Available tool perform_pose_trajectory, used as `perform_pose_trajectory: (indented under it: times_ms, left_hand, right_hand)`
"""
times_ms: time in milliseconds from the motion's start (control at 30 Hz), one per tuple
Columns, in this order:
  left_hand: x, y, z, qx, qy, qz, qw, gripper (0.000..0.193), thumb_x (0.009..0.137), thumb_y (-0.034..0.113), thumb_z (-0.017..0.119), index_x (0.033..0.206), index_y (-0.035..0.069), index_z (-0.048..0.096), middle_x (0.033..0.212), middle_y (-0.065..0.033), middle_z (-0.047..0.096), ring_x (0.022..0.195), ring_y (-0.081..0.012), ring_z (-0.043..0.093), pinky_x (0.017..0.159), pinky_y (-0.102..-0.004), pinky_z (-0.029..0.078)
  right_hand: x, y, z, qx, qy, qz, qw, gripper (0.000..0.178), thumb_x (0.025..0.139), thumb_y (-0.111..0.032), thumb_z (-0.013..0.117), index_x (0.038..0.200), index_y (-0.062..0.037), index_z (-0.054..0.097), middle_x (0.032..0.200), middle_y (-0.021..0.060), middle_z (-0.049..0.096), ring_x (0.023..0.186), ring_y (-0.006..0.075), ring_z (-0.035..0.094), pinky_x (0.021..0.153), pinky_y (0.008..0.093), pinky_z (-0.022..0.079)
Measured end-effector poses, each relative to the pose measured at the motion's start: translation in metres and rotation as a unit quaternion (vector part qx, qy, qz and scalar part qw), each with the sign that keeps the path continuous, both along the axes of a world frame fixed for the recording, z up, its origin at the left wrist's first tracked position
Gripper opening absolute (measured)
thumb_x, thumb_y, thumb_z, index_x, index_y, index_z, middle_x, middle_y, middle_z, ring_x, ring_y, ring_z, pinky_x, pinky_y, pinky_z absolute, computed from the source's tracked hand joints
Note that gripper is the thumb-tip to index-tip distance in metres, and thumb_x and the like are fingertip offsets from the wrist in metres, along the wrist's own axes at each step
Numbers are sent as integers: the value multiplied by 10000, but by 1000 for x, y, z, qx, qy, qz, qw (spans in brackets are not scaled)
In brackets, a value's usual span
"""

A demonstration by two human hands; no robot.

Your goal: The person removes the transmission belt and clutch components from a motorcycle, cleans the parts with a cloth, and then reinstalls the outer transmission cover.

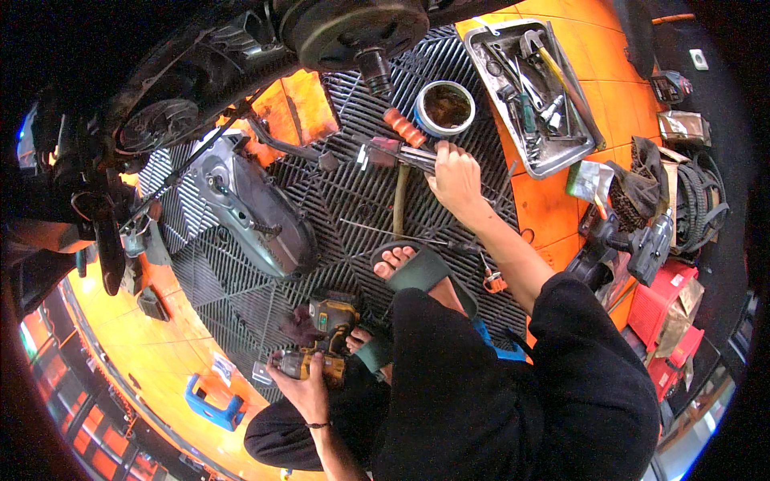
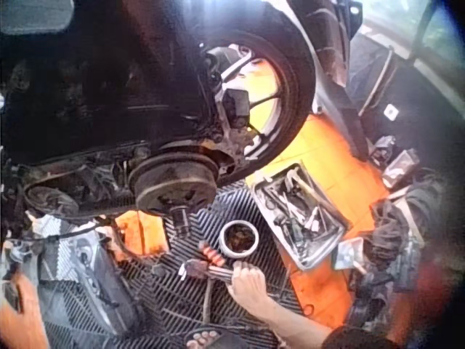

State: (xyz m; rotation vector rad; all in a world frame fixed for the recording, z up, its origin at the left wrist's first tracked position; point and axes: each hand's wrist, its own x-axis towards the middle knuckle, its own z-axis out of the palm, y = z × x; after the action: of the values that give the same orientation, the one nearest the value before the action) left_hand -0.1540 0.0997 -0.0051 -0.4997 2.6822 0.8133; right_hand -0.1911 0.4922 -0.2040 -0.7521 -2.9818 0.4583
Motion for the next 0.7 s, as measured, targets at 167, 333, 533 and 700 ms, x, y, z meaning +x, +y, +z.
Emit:
perform_pose_trajectory:
  times_ms: [167,333,533,700]
  left_hand:
    - [-1,7,-1,26,9,16,999,722,751,192,834,1296,-72,440,1189,-206,525,1104,-297,505,1021,-393,394]
    - [4,-4,-8,-14,20,15,1000,775,759,208,838,1340,-91,421,1269,-238,517,1171,-341,497,1071,-425,362]
    - [9,53,19,-87,294,-92,947,709,876,271,744,1371,-95,393,1344,-251,470,1184,-326,500,1055,-433,387]
    - [1,152,-53,583,-94,90,802,573,989,409,588,1381,19,435,1302,-145,554,1180,-292,569,993,-440,480]
  right_hand:
    - [26,-2,42,-126,17,0,992,413,753,-193,800,1025,-21,543,864,197,652,804,384,672,720,473,532]
    - [74,5,67,-235,25,13,971,353,791,-173,768,1031,-24,557,830,217,648,807,435,659,698,496,509]
    - [120,6,92,-352,9,7,936,337,823,-151,775,1079,-34,589,865,199,665,826,402,678,708,428,524]
    - [101,-18,136,-437,-28,38,898,333,854,-139,750,1134,-26,610,950,196,661,887,389,680,764,407,532]
